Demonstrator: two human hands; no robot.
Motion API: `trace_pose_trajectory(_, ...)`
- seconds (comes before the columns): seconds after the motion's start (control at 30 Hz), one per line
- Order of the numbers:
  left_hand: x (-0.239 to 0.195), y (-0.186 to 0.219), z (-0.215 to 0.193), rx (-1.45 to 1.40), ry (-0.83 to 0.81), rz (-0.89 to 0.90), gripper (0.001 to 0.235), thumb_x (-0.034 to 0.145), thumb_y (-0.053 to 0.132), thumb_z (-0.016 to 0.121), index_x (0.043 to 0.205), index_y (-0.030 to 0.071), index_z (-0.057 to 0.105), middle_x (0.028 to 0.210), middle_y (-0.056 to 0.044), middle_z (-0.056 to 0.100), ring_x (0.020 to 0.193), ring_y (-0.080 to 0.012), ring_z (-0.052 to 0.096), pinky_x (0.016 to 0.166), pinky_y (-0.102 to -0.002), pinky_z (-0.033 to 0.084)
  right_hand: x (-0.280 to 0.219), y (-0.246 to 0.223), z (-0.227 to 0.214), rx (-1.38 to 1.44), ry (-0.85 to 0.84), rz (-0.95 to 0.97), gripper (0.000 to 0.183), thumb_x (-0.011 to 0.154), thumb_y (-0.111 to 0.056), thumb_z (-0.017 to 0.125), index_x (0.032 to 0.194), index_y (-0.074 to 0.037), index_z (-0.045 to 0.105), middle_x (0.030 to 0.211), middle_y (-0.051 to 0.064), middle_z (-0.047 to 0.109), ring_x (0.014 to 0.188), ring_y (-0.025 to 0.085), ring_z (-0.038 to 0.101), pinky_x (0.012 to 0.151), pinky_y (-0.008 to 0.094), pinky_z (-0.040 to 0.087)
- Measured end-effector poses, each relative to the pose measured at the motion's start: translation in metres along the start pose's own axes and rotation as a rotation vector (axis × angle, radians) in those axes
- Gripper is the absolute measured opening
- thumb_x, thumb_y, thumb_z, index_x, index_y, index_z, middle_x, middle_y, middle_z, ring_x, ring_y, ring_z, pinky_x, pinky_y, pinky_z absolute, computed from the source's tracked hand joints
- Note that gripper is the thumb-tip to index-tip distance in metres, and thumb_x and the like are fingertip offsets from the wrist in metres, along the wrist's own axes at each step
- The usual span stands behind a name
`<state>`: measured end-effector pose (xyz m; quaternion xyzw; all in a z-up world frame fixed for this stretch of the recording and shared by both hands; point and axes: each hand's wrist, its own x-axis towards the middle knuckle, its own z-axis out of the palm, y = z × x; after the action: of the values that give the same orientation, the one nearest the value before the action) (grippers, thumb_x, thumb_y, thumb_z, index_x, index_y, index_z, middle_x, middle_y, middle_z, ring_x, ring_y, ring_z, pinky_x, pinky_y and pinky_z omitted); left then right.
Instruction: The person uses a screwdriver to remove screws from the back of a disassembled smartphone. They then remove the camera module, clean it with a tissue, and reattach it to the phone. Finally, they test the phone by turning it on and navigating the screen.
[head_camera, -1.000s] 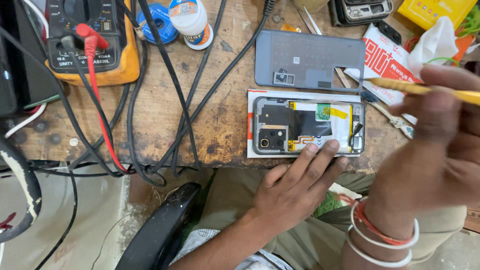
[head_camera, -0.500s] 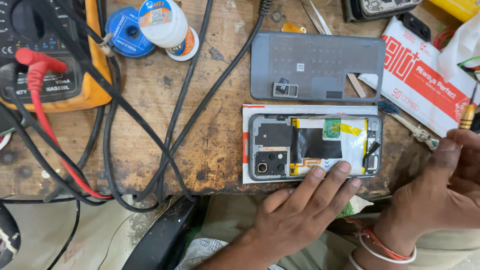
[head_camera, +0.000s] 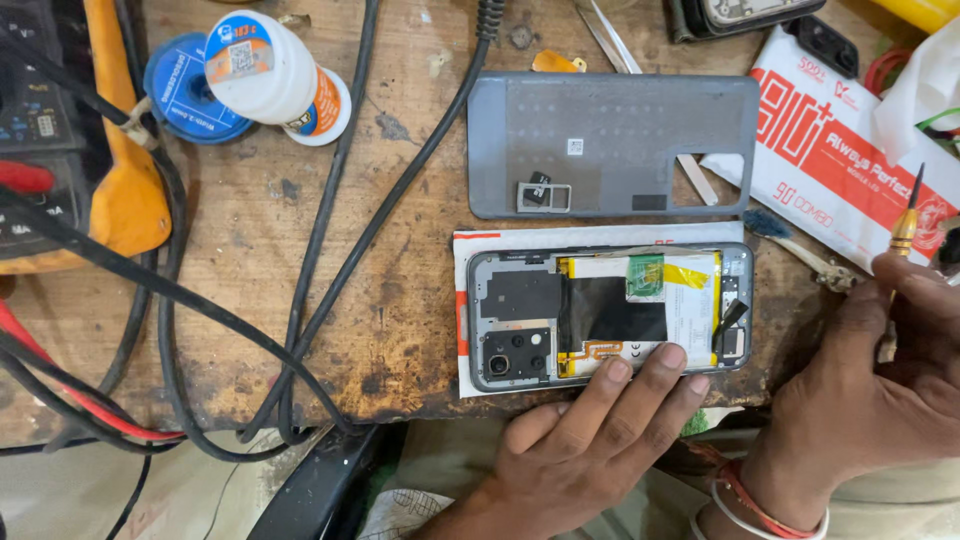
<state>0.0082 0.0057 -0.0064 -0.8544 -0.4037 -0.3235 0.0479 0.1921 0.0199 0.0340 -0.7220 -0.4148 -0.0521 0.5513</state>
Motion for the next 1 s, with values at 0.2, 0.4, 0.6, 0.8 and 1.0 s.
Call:
trace_pose_trajectory(0.2,0.002,0.000,0.000,-0.002,0.018,0.006,0.041,0.118,0.038,0.051,0.158,0.030,0.055,0.165,0.008,0.047,0.152,-0.0116,0.034,0.115,-0.033,0.019,0.007,-0.004,-0.003,-0.217,-0.047,-0.061,0.008,0.108,0.010,0.067,0.114,0.006,0.063,0.122,0.016,0.072,0.107,0.018,0.067,0.092,0.027,0.049)
trace_pose_trajectory(0.4,0.004,0.002,-0.001,-0.044,0.046,-0.018,0.036,0.117,0.038,0.058,0.153,0.032,0.060,0.161,0.008,0.050,0.149,-0.0109,0.037,0.106,-0.030,0.025,0.007,-0.012,-0.001,-0.151,-0.100,-0.167,0.008,0.113,0.007,0.066,0.120,0.003,0.065,0.130,0.017,0.069,0.122,0.023,0.067,0.110,0.033,0.053)
trace_pose_trajectory(0.6,0.002,0.003,-0.003,-0.104,0.046,-0.023,0.039,0.111,0.034,0.063,0.149,0.031,0.063,0.162,0.008,0.049,0.148,-0.0130,0.040,0.105,-0.030,0.026,0.008,-0.037,-0.013,0.009,-0.358,-0.248,0.022,0.103,-0.001,0.072,0.123,-0.001,0.061,0.126,0.014,0.070,0.138,0.026,0.060,0.125,0.041,0.043)
trace_pose_trajectory(0.8,-0.013,-0.004,-0.004,-0.387,0.104,0.018,0.037,0.104,0.036,0.072,0.139,0.028,0.066,0.153,0.004,0.054,0.140,-0.0149,0.051,0.108,-0.033,0.033,0.025,-0.064,-0.028,-0.189,-0.816,-0.408,0.062,0.067,-0.011,0.084,0.124,0.000,0.061,0.139,0.021,0.061,0.141,0.039,0.050,0.118,0.051,0.035)
trace_pose_trajectory(1.0,-0.013,-0.001,-0.004,-0.426,0.162,0.006,0.038,0.097,0.030,0.076,0.133,0.025,0.066,0.128,0.004,0.059,0.123,-0.0150,0.056,0.105,-0.034,0.035,0.039,-0.066,-0.025,-0.113,-0.933,-0.320,0.081,0.067,-0.023,0.091,0.136,-0.005,0.054,0.151,0.016,0.055,0.143,0.034,0.051,0.114,0.043,0.044)
